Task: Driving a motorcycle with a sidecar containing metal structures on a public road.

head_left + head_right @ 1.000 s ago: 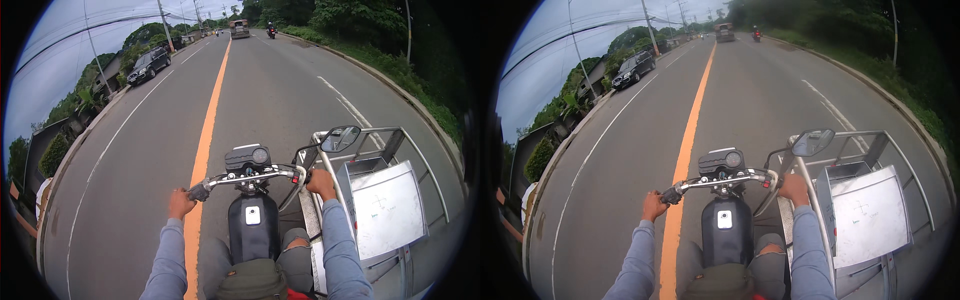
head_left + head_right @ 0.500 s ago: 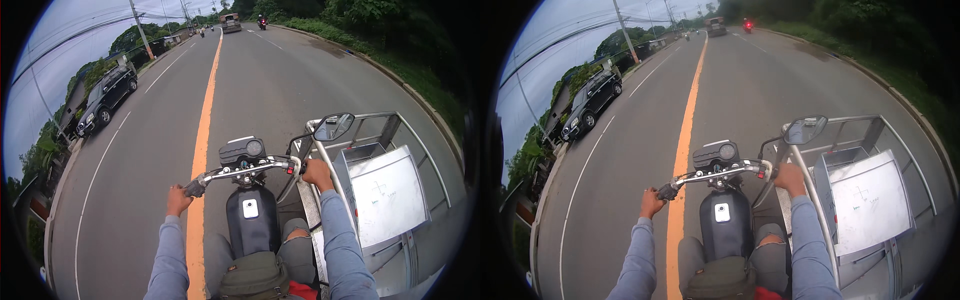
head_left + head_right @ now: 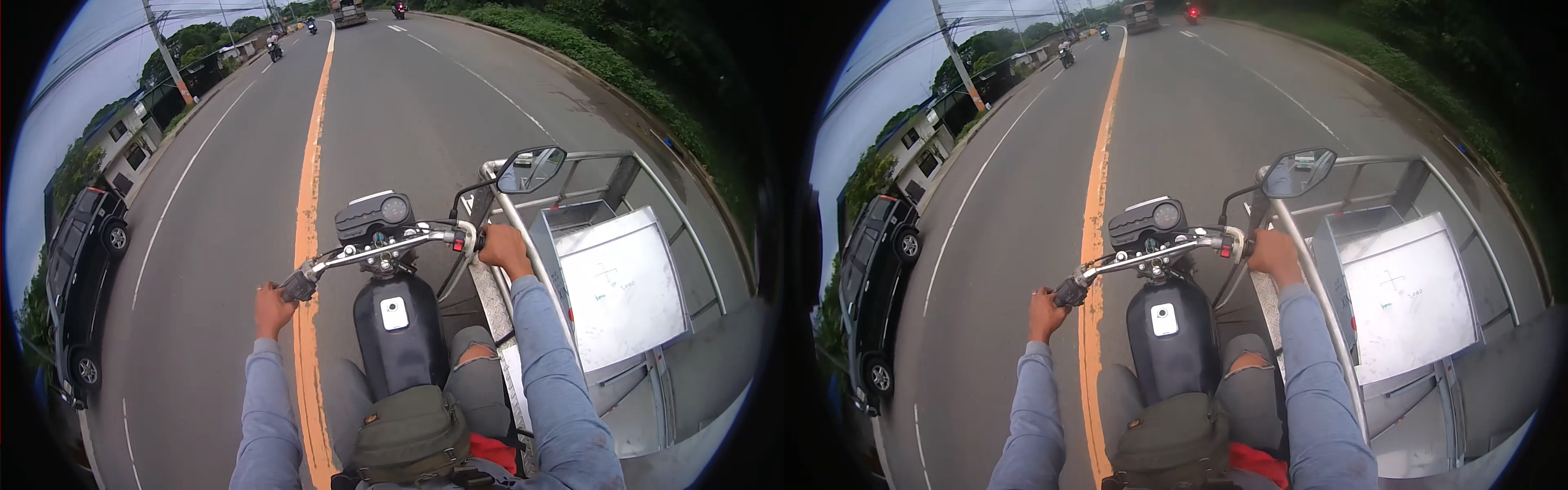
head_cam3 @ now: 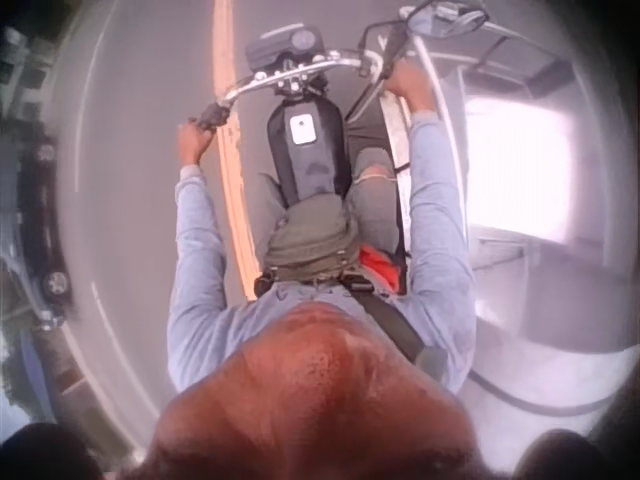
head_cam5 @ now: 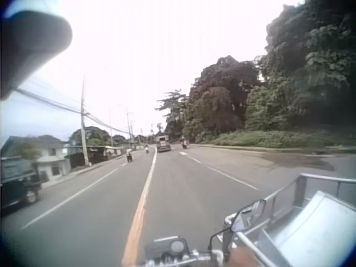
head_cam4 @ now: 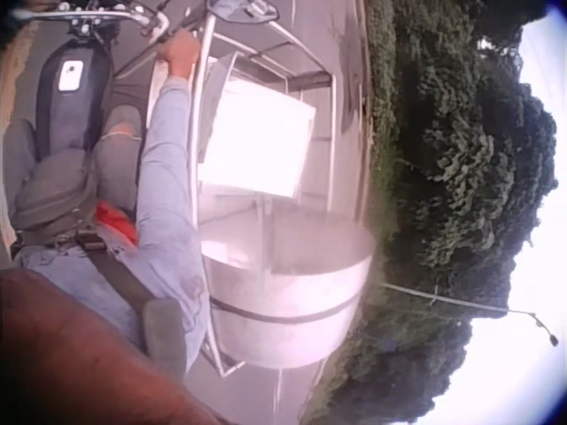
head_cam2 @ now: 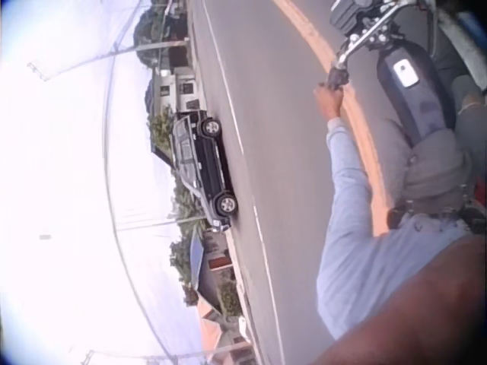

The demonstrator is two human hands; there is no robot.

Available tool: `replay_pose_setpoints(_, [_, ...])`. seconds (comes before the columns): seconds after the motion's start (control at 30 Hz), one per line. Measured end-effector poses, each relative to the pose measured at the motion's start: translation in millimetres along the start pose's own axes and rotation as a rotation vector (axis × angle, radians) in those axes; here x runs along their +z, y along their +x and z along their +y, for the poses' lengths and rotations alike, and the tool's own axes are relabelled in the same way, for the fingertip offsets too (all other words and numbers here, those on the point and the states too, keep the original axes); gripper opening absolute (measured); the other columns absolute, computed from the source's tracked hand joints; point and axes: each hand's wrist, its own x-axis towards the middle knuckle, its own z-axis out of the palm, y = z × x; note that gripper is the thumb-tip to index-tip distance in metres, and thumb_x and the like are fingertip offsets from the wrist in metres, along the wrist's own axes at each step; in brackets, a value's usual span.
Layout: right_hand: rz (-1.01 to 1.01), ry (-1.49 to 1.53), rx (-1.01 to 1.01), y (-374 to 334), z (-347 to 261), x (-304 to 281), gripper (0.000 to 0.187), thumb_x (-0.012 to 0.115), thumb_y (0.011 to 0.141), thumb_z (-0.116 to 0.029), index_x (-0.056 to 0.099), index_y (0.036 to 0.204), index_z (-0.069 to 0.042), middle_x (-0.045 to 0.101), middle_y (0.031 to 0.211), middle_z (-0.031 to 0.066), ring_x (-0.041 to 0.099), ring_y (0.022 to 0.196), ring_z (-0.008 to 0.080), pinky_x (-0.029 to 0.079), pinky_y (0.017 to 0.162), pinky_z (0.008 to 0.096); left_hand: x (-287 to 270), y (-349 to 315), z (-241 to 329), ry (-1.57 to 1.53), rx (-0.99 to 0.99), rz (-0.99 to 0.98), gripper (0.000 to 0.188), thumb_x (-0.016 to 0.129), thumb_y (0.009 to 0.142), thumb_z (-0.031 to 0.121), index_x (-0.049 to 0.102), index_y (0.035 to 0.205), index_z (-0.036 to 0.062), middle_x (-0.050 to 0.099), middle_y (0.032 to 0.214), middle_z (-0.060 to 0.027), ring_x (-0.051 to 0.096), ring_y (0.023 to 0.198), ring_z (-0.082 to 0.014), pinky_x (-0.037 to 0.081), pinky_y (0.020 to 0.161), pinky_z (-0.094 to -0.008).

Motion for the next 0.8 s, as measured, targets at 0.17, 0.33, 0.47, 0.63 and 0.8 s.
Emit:
replay_pose_setpoints(0.17, [-0.017,-0.004,0.022,-9,15,-14,0.047,0.082,0.076,-0.018,0.089,0.122,-0.013,0.087,0.110,0.0260,0.084,0.110,0.0479,0.066,0.100,0.0590,9,11,14,-0.011,0.060,0.004,0.036,0.091,0.084,0.029,0.094,0.112,0.0051,0.079,0.129,-0.0251,0.070,0.128,-0.0460,0.060,0.111,-0.0566])
replay_pose_setpoints(0.33, [0.038,0.008,-0.113,9,-14,0,0.034,0.089,0.075,-0.024,0.091,0.102,-0.005,0.088,0.108,0.0246,0.087,0.105,0.0443,0.069,0.097,0.0558,6,-3,-49,0.130,0.083,0.023,0.037,0.086,0.089,0.026,0.093,0.123,0.0119,0.076,0.132,-0.0204,0.070,0.126,-0.0472,0.059,0.107,-0.0603])
replay_pose_setpoints(0.47, [0.029,0.035,-0.070,7,2,0,0.029,0.089,0.074,-0.023,0.094,0.099,-0.007,0.090,0.106,0.0210,0.088,0.105,0.0420,0.069,0.093,0.0532,17,11,-52,0.043,0.130,0.019,0.041,0.085,0.091,0.022,0.092,0.130,0.0112,0.078,0.136,-0.0250,0.073,0.119,-0.0500,0.057,0.107,-0.0612])
replay_pose_setpoints(0.63, [0.056,-0.008,-0.044,-5,30,6,0.032,0.090,0.073,-0.025,0.094,0.101,-0.010,0.090,0.106,0.0187,0.088,0.103,0.0405,0.068,0.092,0.0513,32,19,-19,0.047,0.042,-0.076,0.043,0.088,0.087,0.020,0.089,0.127,0.0040,0.078,0.143,-0.0257,0.073,0.124,-0.0505,0.057,0.106,-0.0595])
replay_pose_setpoints(0.8, [0.048,-0.020,-0.062,-6,20,6,0.033,0.092,0.073,-0.025,0.093,0.102,-0.010,0.090,0.109,0.0179,0.088,0.105,0.0405,0.068,0.094,0.0523,14,7,-20,-0.057,-0.009,-0.116,0.042,0.091,0.086,0.018,0.088,0.124,0.0015,0.077,0.139,-0.0243,0.072,0.124,-0.0496,0.057,0.108,-0.0596])
